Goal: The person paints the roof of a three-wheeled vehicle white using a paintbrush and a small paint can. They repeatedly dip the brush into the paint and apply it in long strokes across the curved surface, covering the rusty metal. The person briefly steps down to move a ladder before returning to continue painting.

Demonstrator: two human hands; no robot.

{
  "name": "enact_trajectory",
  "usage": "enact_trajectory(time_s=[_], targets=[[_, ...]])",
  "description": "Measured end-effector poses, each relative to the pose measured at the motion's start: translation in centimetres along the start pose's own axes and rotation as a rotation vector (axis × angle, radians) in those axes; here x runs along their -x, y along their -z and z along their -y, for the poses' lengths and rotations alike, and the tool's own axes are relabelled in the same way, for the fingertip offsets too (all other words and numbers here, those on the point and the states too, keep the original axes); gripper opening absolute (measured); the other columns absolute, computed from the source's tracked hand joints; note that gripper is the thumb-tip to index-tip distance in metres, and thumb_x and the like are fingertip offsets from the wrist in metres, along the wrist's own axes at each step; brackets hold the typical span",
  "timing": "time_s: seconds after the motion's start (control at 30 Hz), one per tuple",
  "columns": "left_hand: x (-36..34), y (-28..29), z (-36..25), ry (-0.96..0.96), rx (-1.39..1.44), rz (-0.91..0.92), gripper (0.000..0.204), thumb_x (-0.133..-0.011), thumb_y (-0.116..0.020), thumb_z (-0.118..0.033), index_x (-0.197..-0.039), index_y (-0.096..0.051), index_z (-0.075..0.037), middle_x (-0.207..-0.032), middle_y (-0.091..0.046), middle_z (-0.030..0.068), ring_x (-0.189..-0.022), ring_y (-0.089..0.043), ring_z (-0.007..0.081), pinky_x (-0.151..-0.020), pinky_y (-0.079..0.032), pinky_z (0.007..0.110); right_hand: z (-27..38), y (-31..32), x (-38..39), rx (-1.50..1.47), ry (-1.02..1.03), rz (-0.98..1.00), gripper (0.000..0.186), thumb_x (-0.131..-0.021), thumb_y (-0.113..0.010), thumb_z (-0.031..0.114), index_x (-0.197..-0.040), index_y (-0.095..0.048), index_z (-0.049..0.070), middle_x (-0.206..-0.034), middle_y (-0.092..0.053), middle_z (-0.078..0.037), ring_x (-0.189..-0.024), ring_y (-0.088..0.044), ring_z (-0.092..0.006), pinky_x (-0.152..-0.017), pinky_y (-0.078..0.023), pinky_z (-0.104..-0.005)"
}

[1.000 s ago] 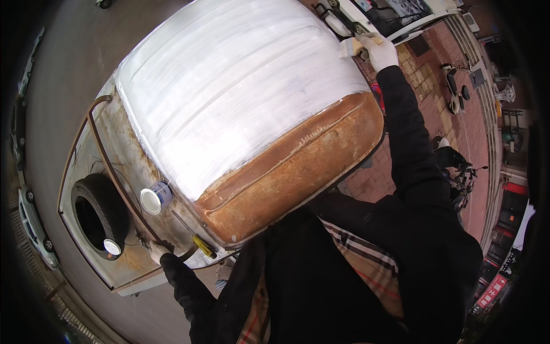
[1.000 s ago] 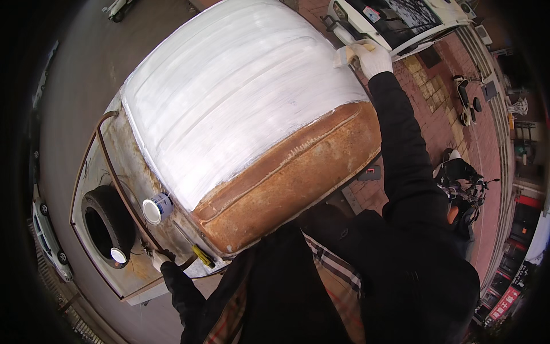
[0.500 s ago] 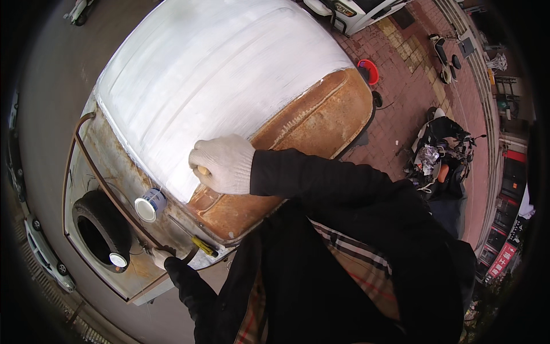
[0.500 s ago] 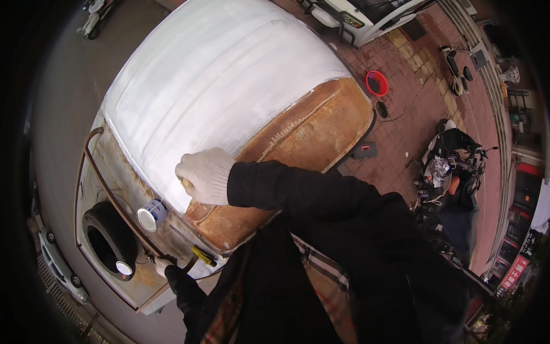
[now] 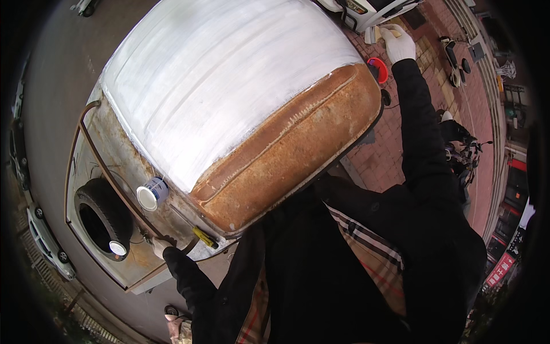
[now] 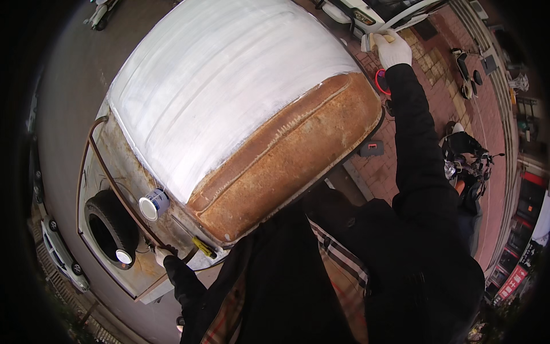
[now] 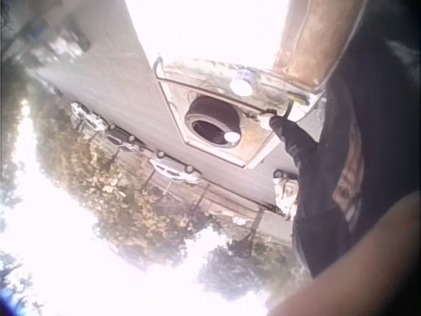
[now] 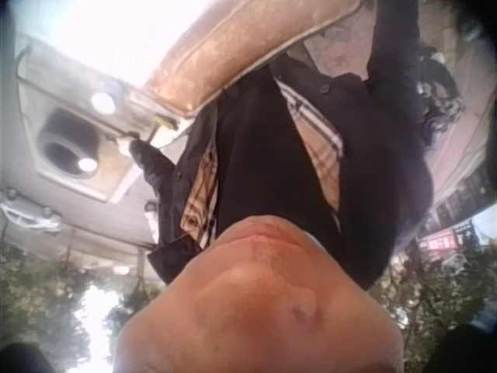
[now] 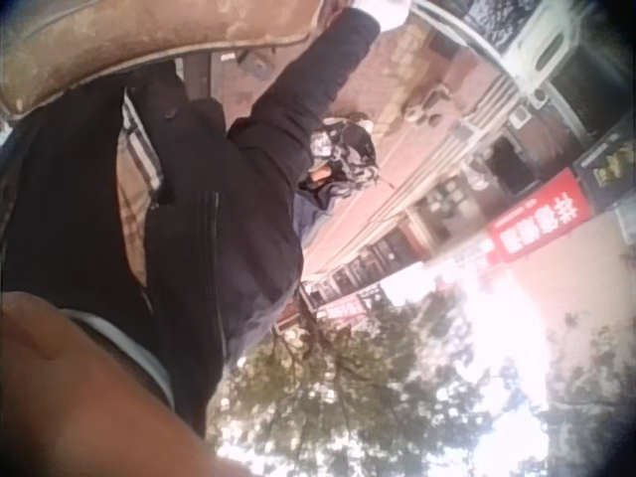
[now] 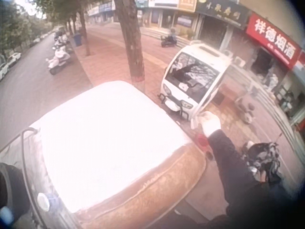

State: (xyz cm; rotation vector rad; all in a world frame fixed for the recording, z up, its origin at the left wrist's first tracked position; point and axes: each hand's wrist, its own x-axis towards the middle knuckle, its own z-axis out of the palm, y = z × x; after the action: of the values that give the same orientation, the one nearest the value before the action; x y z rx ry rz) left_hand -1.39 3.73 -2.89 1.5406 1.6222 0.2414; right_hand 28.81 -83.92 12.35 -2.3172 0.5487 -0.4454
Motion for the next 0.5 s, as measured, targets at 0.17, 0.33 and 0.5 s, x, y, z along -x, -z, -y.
enact_trajectory(time_s=[0.17, 0.33, 0.5], targets=[[-0.3, 0.0, 0.3, -0.065, -0.067, -0.028, 0.051, -0.105, -0.052, -0.046, -0.087, -0.066, 0.0, -0.069, -0.065, 0.0105, -0.053, -0.063, 0.0261, -0.047, -0.053, 0.04, 9.8, -6.5, 11.6, 0.362, 0.501, 0.163, 0.015, -0.095, -0.066, 0.021, -0.101, -0.073, 0.009, -0.101, -0.072, -0.011, -0.084, -0.071, -0.0331, -0.077, -0.058, -0.0392], [-0.5, -0.3, 0.4, -0.065, -0.098, -0.085, 0.046, -0.101, -0.055, -0.043, -0.084, -0.066, -0.001, -0.065, -0.064, 0.0096, -0.051, -0.062, 0.0251, -0.044, -0.051, 0.038, 21.9, -12.8, 24.7, 0.024, 0.63, 0.593, 0.013, -0.087, -0.069, 0.017, -0.087, -0.069, 0.004, -0.09, -0.067, -0.013, -0.097, -0.069, -0.0311, -0.078, -0.059, -0.0452], [0.0, -0.6, 0.1, -0.103, -0.118, -0.127, 0.053, -0.102, -0.055, -0.045, -0.08, -0.067, 0.001, -0.064, -0.064, 0.0107, -0.05, -0.062, 0.0255, -0.045, -0.051, 0.039, 27.3, -15.8, 30.3, -0.239, 0.582, 0.883, 0.014, -0.091, -0.066, 0.019, -0.09, -0.068, 0.005, -0.089, -0.068, -0.016, -0.079, -0.07, -0.0372, -0.073, -0.057, -0.0475]])
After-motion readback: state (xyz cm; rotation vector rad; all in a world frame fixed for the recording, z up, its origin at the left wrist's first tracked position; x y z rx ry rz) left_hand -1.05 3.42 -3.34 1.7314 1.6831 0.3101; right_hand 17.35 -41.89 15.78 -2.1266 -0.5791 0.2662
